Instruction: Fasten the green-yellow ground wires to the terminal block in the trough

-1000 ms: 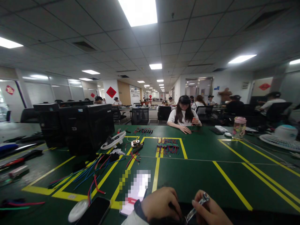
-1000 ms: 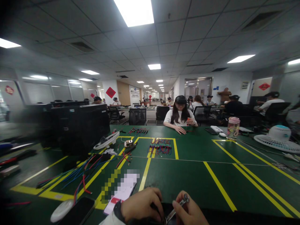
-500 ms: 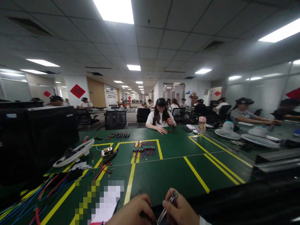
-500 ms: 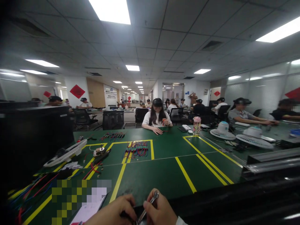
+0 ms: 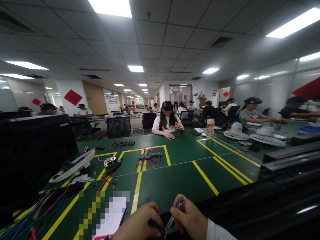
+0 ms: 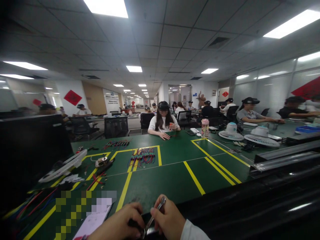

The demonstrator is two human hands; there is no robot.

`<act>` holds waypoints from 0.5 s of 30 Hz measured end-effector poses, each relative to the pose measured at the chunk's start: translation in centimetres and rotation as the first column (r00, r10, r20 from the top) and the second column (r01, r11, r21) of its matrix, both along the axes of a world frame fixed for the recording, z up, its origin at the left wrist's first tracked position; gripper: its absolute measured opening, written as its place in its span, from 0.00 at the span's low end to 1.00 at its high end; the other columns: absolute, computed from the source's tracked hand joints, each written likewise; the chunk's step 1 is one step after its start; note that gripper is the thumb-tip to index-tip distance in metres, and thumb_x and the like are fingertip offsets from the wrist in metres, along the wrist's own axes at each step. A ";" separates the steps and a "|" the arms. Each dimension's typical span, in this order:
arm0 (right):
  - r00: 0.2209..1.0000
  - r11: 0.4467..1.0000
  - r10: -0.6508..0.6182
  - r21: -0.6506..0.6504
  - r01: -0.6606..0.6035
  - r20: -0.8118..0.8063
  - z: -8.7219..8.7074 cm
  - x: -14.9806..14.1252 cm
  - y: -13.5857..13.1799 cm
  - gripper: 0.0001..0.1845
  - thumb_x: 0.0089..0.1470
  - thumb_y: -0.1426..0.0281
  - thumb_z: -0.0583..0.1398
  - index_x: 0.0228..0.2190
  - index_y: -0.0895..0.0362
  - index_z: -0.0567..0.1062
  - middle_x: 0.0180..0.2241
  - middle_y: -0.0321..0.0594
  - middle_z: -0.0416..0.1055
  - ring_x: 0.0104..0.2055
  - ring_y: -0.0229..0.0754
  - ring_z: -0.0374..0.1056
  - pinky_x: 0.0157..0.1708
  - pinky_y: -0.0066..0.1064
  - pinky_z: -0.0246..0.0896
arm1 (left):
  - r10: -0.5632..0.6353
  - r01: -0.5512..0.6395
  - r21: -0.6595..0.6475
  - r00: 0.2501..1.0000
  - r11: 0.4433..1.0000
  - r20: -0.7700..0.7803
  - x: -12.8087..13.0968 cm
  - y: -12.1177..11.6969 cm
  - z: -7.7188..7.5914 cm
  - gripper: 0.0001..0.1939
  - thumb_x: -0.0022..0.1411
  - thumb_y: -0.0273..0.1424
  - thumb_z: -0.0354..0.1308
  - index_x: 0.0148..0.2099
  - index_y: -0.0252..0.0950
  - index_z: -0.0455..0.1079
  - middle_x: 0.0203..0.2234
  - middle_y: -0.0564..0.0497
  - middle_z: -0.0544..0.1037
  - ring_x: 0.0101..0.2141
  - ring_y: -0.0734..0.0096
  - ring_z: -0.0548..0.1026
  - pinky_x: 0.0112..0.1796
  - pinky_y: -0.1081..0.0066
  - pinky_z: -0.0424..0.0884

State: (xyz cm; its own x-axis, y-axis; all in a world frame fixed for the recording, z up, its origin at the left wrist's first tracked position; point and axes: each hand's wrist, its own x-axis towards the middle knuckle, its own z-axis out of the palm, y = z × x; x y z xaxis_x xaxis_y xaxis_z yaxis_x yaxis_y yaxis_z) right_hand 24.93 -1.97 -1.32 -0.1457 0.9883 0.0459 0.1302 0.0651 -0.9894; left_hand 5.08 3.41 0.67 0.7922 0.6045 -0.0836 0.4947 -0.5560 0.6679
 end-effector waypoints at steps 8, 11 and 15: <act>1.000 1.000 0.025 -0.019 -0.024 0.011 -0.1 -0.1 0.0 0.13 0.53 0.60 0.54 0.28 0.57 0.60 0.17 0.28 0.62 0.16 0.31 0.57 0.16 0.22 0.52 | -0.061 0.057 0.141 0.998 0.988 0.024 -0.4 0.0 0.1 0.08 0.53 0.29 0.60 0.36 0.44 0.77 0.35 0.55 0.71 0.35 0.72 0.70 0.37 0.76 0.62; 0.998 0.998 0.050 -0.031 -0.049 0.029 0.2 -0.2 -0.1 0.13 0.53 0.59 0.54 0.28 0.57 0.60 0.18 0.29 0.63 0.17 0.32 0.58 0.17 0.24 0.54 | -0.047 0.044 0.136 0.999 0.990 0.021 -0.6 0.2 -0.1 0.08 0.52 0.31 0.61 0.36 0.44 0.77 0.35 0.55 0.71 0.35 0.72 0.70 0.38 0.76 0.62; 0.996 0.996 0.075 -0.055 -0.073 0.051 0.3 -0.3 0.0 0.14 0.53 0.58 0.54 0.28 0.56 0.60 0.18 0.29 0.62 0.18 0.33 0.59 0.18 0.24 0.54 | -0.014 0.012 0.153 1.000 0.988 0.014 -0.9 0.4 -0.6 0.09 0.50 0.33 0.63 0.37 0.45 0.76 0.35 0.56 0.71 0.35 0.72 0.70 0.37 0.76 0.61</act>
State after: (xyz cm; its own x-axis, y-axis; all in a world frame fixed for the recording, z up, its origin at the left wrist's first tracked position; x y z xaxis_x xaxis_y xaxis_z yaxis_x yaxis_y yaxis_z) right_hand 24.62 -1.97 -1.04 -0.2194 0.9755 -0.0163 0.1792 0.0239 -0.9835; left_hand 4.22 3.81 0.09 0.8004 0.5990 0.0215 0.4773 -0.6586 0.5818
